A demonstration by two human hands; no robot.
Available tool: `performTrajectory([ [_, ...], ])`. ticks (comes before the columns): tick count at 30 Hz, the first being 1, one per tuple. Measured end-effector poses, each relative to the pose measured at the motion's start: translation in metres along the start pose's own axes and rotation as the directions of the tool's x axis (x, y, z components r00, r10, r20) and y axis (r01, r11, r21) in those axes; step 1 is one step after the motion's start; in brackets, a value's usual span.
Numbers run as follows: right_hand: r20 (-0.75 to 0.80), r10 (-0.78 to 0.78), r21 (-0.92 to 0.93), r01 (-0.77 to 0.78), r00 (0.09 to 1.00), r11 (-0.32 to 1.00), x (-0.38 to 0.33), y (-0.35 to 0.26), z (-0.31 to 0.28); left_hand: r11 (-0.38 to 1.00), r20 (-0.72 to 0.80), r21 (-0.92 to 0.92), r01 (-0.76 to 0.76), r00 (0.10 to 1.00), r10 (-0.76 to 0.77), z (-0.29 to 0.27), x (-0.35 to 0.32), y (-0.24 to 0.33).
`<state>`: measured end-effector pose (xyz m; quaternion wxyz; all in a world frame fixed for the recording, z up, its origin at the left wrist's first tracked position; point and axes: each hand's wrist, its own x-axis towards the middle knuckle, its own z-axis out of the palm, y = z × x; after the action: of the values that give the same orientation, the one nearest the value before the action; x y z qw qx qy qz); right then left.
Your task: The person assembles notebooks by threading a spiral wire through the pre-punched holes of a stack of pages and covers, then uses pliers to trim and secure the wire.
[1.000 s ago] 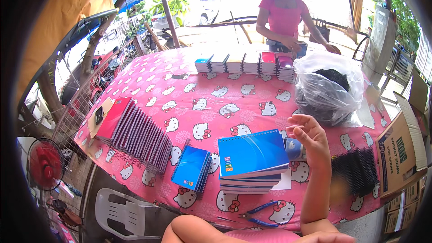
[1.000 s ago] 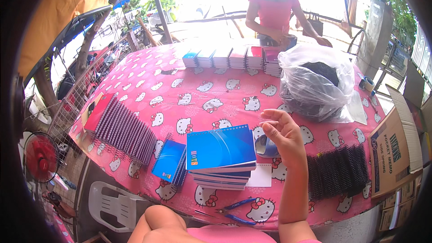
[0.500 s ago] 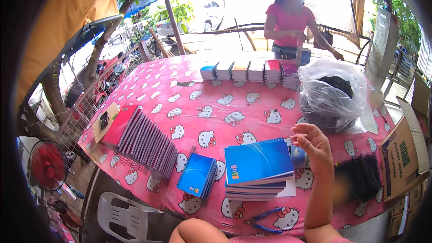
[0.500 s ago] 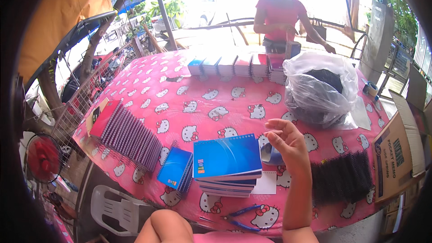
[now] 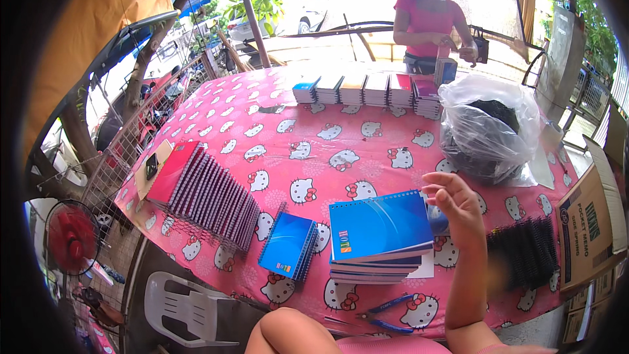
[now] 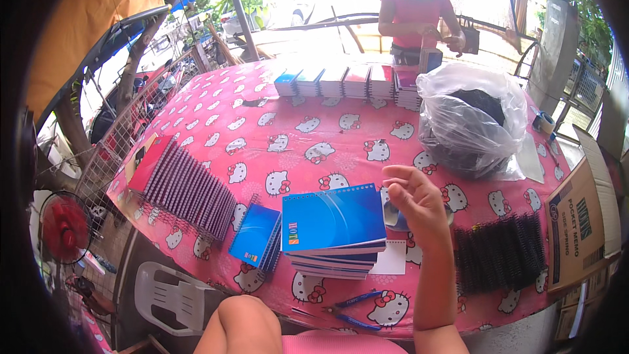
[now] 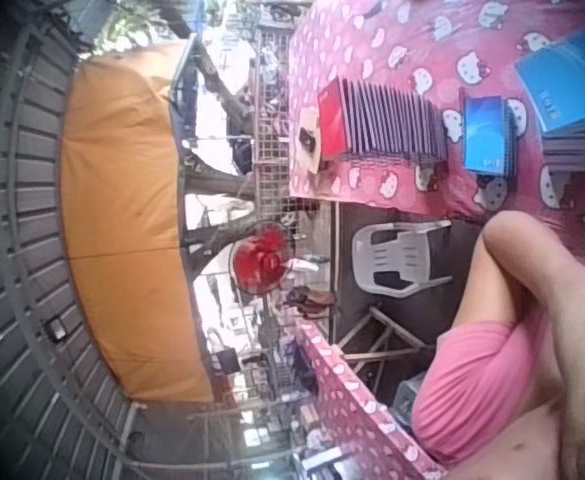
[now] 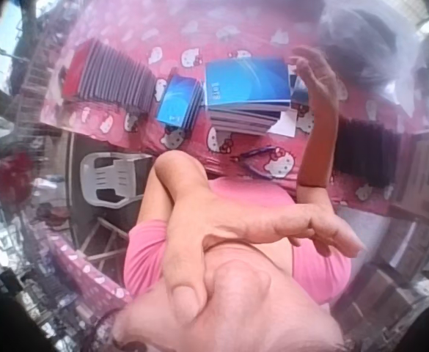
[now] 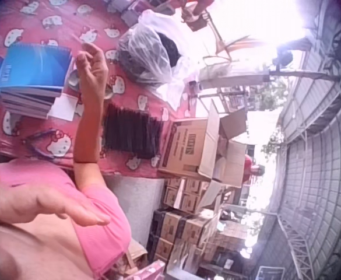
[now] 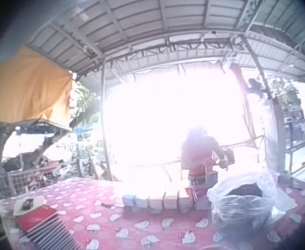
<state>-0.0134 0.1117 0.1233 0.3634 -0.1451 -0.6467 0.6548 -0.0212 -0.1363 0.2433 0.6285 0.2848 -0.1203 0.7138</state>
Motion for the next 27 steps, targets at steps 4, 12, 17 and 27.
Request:
performTrajectory([
  [4,0.133,0.035,0.026,-0.038,0.991,0.999,0.0,0.004,0.012,0.85,0.106,0.28,0.447,0.865,-0.49,-0.016,0.013,0.027],
  [12,0.192,0.135,0.075,-0.152,0.972,0.985,-0.003,0.0,0.01,0.897,0.28,0.213,0.386,0.856,-0.435,-0.048,0.0,0.017],
  [17,0.221,0.121,0.061,-0.138,0.968,0.989,-0.003,-0.001,0.013,0.932,0.262,0.213,0.292,0.902,-0.342,-0.051,-0.012,0.017],
  [27,0.194,0.129,0.015,-0.134,0.973,0.991,-0.002,-0.004,0.012,0.595,0.463,0.696,-0.401,0.885,0.055,-0.047,-0.017,0.054],
])
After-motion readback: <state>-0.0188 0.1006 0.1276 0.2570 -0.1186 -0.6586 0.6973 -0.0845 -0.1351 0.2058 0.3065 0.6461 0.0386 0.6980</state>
